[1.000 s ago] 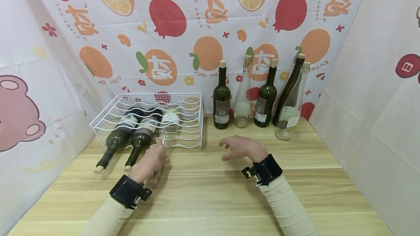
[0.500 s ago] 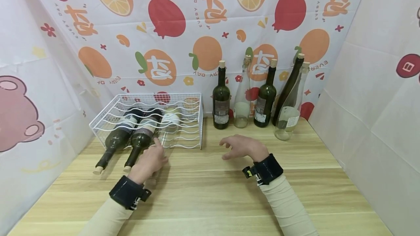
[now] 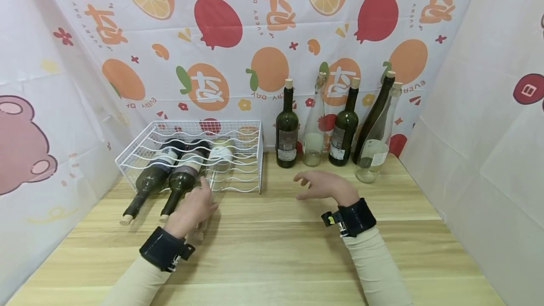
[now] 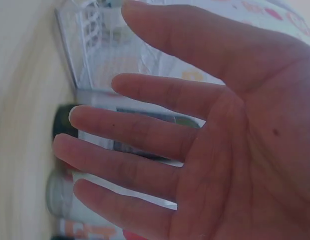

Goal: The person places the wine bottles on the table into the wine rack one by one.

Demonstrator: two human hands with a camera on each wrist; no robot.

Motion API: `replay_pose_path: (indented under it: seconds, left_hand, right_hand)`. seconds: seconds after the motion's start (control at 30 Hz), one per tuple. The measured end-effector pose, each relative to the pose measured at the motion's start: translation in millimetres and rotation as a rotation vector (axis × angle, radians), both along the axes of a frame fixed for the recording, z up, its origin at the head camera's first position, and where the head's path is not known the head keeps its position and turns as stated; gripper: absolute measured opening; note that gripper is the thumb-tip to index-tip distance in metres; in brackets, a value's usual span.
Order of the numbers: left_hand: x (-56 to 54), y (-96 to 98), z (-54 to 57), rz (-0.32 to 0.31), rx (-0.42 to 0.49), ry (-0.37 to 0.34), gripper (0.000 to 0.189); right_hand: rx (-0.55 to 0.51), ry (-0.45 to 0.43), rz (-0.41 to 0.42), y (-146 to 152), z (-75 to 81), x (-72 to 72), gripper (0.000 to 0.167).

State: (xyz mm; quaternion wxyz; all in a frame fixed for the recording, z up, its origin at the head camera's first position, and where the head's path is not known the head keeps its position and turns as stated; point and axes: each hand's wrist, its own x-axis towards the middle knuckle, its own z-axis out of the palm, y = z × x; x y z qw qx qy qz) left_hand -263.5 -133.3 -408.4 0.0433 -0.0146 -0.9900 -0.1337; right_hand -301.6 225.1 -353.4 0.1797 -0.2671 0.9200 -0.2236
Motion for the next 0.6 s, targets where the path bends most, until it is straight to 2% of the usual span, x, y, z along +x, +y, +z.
replay_pose_path:
  seconds: [0.13, 0.37, 0.5, 0.6]
  left_hand:
    - [4.6, 1.3, 7.9, -0.018, -0.014, 0.0, 0.079]
    - [20.3, 4.9, 33.8, -0.079, -0.037, 0.073, 0.042]
    - [27.4, 10.4, 49.0, -0.131, 0.003, 0.034, 0.044]
    - [32.2, 17.2, 57.9, -0.184, 0.033, -0.003, 0.053]
  right_hand:
    - [-0.031, 0.027, -0.054, 24.2, 5.9, -1.1, 0.059]
    - [-0.072, 0.087, -0.17, 77.2, 14.7, -3.0, 0.061]
    - [-0.115, 0.1, -0.238, 109.9, 12.3, -4.6, 0.064]
    - [-0.141, 0.136, -0.276, 132.5, 9.2, -4.8, 0.063]
